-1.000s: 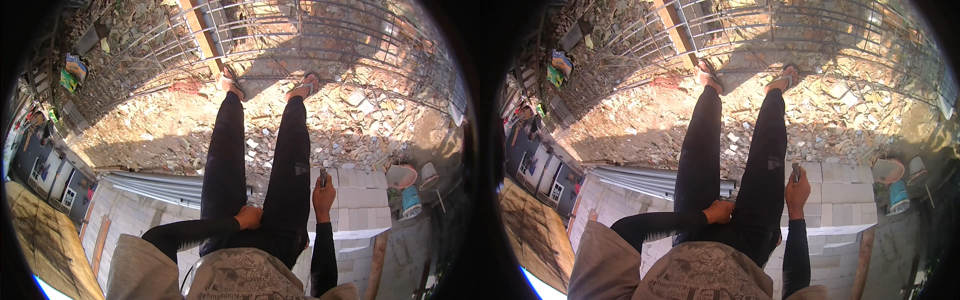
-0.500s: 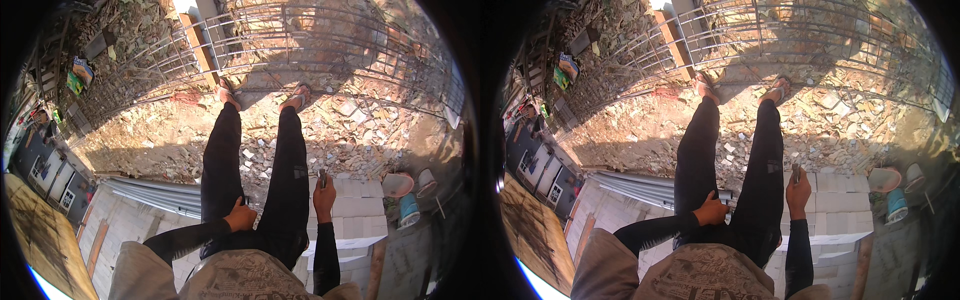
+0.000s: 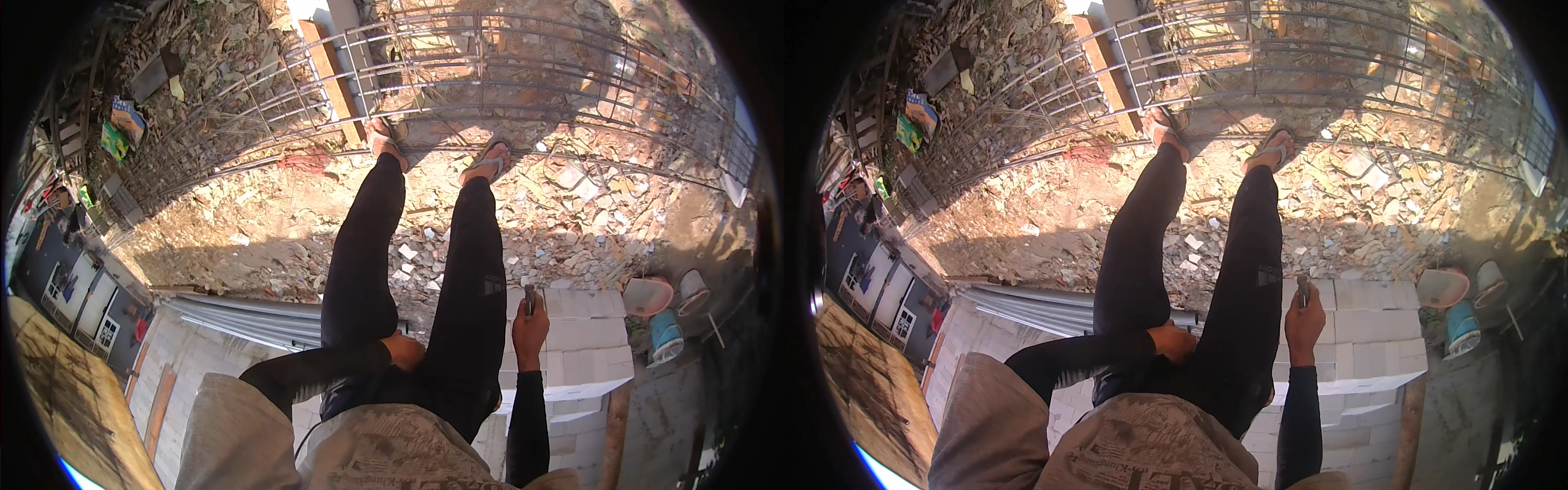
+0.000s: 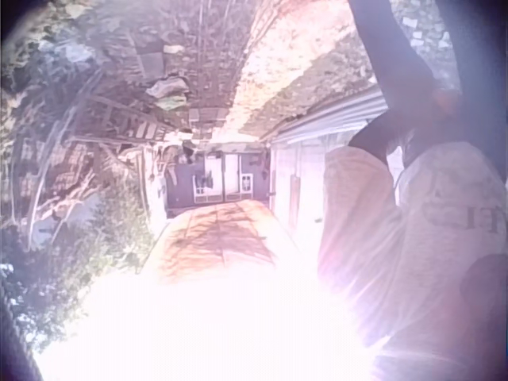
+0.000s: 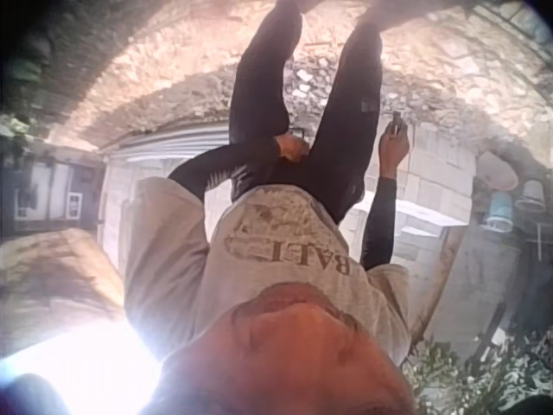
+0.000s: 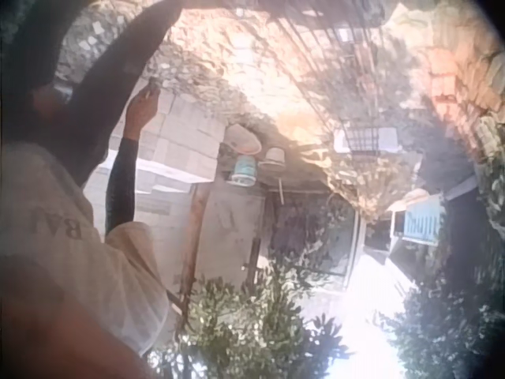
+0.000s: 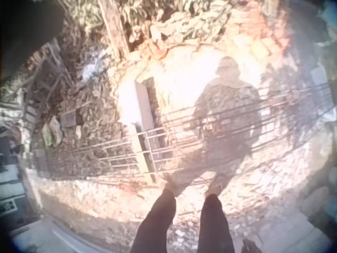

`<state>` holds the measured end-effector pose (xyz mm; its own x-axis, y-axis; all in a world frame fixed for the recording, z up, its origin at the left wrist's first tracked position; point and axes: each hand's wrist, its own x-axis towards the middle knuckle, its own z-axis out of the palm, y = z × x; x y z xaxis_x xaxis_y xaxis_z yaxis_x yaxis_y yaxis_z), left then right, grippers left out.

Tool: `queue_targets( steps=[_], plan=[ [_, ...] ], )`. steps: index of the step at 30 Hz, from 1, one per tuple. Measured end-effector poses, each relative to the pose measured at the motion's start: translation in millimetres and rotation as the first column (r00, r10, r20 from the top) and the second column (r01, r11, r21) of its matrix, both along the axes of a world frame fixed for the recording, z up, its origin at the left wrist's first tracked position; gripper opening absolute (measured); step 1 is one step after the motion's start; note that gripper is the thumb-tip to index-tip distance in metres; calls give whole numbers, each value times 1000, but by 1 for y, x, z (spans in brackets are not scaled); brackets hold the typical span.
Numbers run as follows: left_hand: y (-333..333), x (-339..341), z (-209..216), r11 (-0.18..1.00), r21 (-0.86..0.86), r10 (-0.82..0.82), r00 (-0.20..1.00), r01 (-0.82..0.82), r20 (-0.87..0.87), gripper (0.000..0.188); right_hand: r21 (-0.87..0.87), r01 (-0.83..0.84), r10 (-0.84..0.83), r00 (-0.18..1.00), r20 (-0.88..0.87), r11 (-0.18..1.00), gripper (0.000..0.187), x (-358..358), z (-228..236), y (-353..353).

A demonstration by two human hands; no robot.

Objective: The person uses pliers to tie wire around intersecting metal bars to assemble a reinforcement cage.

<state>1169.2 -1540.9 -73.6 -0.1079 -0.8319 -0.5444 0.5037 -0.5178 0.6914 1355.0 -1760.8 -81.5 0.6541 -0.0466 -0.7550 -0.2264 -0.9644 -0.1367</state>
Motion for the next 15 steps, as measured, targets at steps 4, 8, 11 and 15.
queue_targets(
  steps=[4,8,11,15],
  plan=[
    [18,4,0,998,-8,-57,998,57,5,35,-27,14,-15,999,-40,1000,26,-2,-2,23],
    [19,-6,2,999,21,-32,999,32,35,37,0,17,-17,998,-58,1000,27,-1,-4,35],
    [21,4,-1,999,-18,-27,996,28,83,42,-20,-20,18,996,-83,1000,27,1,-5,35],
    [19,13,-8,992,-89,-88,996,84,-32,45,19,-65,66,998,-25,998,25,4,-9,34]
  ],
)
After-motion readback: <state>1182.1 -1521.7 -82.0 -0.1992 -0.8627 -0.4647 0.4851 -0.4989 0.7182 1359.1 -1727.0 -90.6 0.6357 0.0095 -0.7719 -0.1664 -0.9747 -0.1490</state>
